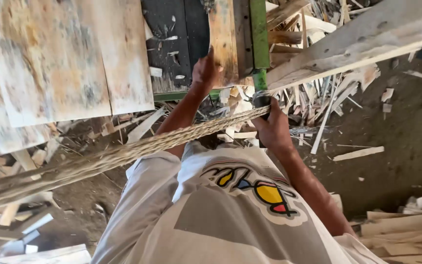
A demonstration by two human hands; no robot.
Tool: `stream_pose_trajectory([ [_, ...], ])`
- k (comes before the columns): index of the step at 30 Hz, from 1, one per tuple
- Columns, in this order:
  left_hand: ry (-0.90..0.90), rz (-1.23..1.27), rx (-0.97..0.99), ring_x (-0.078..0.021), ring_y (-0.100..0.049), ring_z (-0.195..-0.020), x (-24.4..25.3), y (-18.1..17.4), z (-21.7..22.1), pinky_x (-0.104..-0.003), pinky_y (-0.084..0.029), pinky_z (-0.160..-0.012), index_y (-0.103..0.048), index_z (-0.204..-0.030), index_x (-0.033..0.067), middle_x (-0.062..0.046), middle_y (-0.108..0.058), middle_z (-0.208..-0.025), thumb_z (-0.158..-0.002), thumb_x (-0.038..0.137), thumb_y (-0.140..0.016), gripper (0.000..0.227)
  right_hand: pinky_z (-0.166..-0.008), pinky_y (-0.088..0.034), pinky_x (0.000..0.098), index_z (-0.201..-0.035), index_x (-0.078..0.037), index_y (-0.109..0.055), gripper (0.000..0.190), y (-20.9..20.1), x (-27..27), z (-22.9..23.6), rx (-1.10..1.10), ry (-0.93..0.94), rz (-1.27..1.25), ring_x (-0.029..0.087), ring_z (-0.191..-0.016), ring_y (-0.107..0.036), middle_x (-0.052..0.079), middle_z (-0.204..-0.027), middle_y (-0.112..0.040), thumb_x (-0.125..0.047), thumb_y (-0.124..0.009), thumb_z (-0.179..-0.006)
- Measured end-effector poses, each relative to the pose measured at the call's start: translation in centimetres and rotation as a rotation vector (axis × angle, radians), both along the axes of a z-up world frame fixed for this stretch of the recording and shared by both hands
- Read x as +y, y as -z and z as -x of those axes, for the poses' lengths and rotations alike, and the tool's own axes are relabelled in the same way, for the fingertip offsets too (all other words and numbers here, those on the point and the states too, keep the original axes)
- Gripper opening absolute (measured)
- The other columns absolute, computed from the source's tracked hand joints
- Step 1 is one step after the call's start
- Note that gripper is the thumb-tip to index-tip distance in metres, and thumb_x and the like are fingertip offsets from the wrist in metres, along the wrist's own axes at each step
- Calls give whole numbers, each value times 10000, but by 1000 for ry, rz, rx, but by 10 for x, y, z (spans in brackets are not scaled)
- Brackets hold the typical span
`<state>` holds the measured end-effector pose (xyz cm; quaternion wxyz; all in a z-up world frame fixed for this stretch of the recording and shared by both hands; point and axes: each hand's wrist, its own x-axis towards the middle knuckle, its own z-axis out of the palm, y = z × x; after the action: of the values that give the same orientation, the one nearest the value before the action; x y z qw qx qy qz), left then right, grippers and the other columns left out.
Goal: Manually shaping or processing thin strips of wood at a workshop station.
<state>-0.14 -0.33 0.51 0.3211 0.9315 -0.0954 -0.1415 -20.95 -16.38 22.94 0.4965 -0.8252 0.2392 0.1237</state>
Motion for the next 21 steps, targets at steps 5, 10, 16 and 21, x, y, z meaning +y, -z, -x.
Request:
stream_pose_trajectory([
  [5, -51, 2, 1, -366, -736, -951, -5, 1, 2, -487, -587, -775, -430, -1544, 149, -176, -759, -1046, -954, 117, -654, 631, -579, -559, 510, -1371, -30, -463, 541, 143, 2, 12, -2, -1, 134, 375, -660, -703, 202, -831, -729, -143, -672, -884],
  [10, -106, -188, -94, -370, -720, -921, 29, -23, 6, -493, -583, -728, -485, -1504, 175, -180, -737, -1068, -993, 144, -619, 529, -638, -584, 517, -1344, -21, -416, 581, 187, -2, 6, -205, -89, 125, 421, -762, -735, 238, -911, -731, -126, -667, -831],
  [16, -56, -214, -140, -311, -724, -890, 28, 17, 13, -440, -587, -724, -529, -1441, 170, -134, -742, -1097, -941, 231, -662, 521, -741, -556, 523, -1278, -17, -490, 476, 83, -7, 16, -159, -22, 96, 457, -868, -714, 265, -935, -726, -216, -698, -899],
  [21, -193, -262, -242, -332, -650, -1091, 15, -21, 37, -492, -512, -896, -535, -1454, 153, -148, -674, -1263, -872, 332, -707, 633, -776, -558, 449, -1504, -32, -414, 765, 41, -17, 17, 32, 68, -140, 346, -845, -688, 232, -983, -749, -273, -725, -848],
])
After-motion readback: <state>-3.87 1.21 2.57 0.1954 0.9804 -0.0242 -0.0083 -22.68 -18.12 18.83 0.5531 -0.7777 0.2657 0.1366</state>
